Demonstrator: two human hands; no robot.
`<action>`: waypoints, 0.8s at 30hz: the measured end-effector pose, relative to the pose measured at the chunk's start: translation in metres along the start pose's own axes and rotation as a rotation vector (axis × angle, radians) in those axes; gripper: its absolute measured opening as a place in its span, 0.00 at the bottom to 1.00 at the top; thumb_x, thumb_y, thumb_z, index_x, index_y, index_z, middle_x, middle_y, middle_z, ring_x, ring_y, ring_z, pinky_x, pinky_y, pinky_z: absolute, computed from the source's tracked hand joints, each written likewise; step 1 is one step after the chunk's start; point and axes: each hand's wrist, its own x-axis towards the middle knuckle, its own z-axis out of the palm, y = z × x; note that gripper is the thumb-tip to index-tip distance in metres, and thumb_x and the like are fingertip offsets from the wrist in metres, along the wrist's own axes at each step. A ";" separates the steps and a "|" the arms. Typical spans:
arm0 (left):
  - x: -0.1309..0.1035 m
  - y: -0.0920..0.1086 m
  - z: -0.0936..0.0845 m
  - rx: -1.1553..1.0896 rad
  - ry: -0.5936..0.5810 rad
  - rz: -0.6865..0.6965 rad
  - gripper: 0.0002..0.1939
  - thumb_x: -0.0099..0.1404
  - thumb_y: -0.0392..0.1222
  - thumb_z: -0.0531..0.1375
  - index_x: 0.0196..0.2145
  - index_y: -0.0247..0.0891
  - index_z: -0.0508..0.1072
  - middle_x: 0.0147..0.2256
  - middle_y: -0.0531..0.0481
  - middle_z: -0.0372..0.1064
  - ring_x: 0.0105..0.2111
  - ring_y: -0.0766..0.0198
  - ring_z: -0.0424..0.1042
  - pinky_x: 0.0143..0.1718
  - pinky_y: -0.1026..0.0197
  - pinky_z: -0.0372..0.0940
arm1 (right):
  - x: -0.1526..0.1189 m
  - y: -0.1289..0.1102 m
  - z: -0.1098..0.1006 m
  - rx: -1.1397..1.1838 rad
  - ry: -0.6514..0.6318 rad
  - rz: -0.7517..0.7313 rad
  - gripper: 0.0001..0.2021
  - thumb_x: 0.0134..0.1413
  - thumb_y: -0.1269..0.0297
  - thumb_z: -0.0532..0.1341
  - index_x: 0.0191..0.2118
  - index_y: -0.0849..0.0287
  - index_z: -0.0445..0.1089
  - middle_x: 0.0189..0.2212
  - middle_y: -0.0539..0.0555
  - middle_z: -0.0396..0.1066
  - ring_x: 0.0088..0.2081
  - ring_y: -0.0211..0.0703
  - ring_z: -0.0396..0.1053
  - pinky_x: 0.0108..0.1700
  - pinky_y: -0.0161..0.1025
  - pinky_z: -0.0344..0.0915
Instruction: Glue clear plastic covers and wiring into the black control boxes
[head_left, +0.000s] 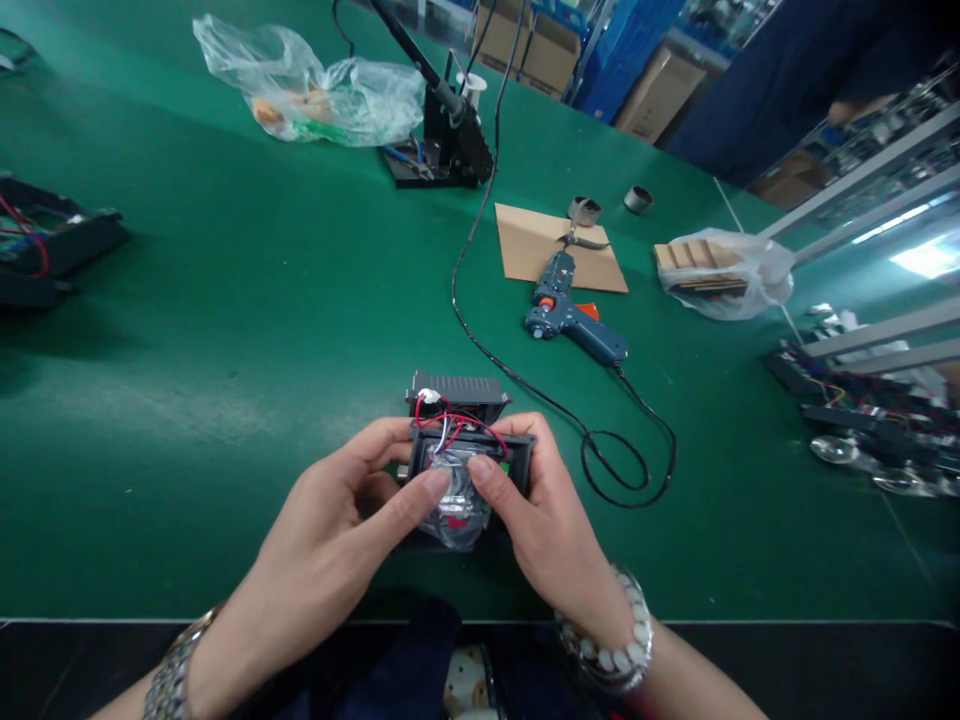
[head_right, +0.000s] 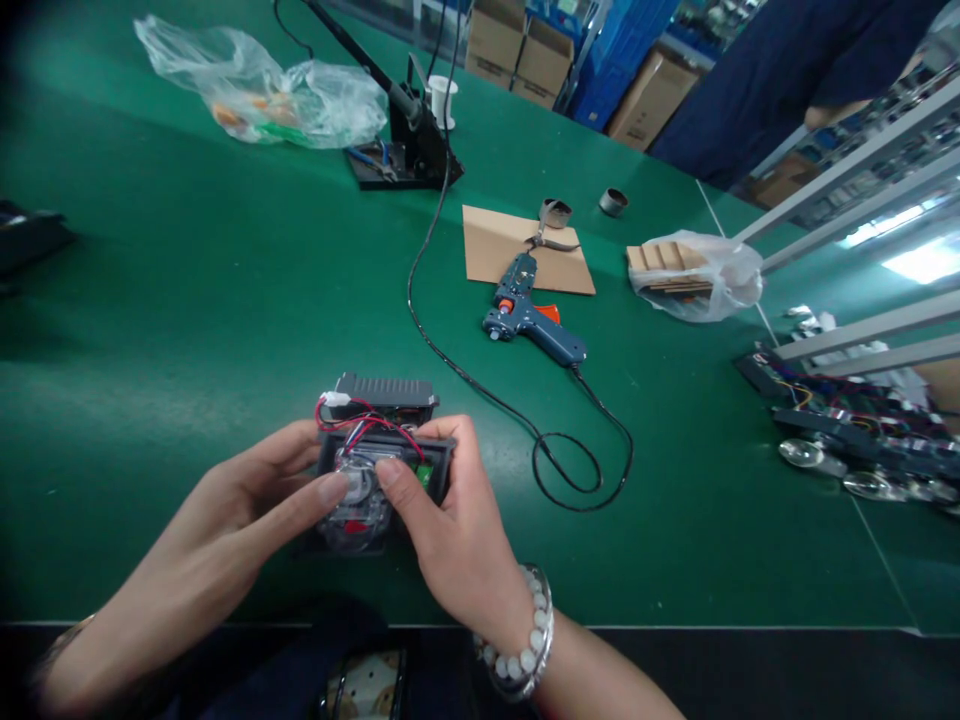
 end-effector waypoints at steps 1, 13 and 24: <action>0.000 0.001 0.000 -0.017 -0.009 -0.008 0.22 0.70 0.57 0.65 0.57 0.47 0.74 0.49 0.47 0.77 0.28 0.65 0.69 0.41 0.53 0.79 | 0.000 0.000 0.000 0.010 -0.004 -0.004 0.12 0.68 0.56 0.65 0.48 0.54 0.65 0.38 0.49 0.72 0.39 0.41 0.71 0.39 0.36 0.70; -0.012 -0.005 0.003 0.022 0.044 -0.055 0.26 0.70 0.53 0.66 0.62 0.48 0.69 0.52 0.48 0.77 0.28 0.68 0.69 0.38 0.62 0.74 | -0.003 -0.004 0.000 0.160 -0.063 0.061 0.10 0.69 0.59 0.66 0.47 0.53 0.64 0.39 0.46 0.71 0.40 0.35 0.69 0.43 0.31 0.68; -0.003 0.002 0.003 0.063 0.023 -0.084 0.27 0.68 0.55 0.67 0.61 0.43 0.74 0.45 0.45 0.81 0.30 0.60 0.76 0.37 0.57 0.75 | 0.002 -0.001 -0.016 0.137 -0.203 0.055 0.14 0.73 0.49 0.59 0.50 0.55 0.67 0.41 0.50 0.69 0.41 0.39 0.67 0.44 0.36 0.67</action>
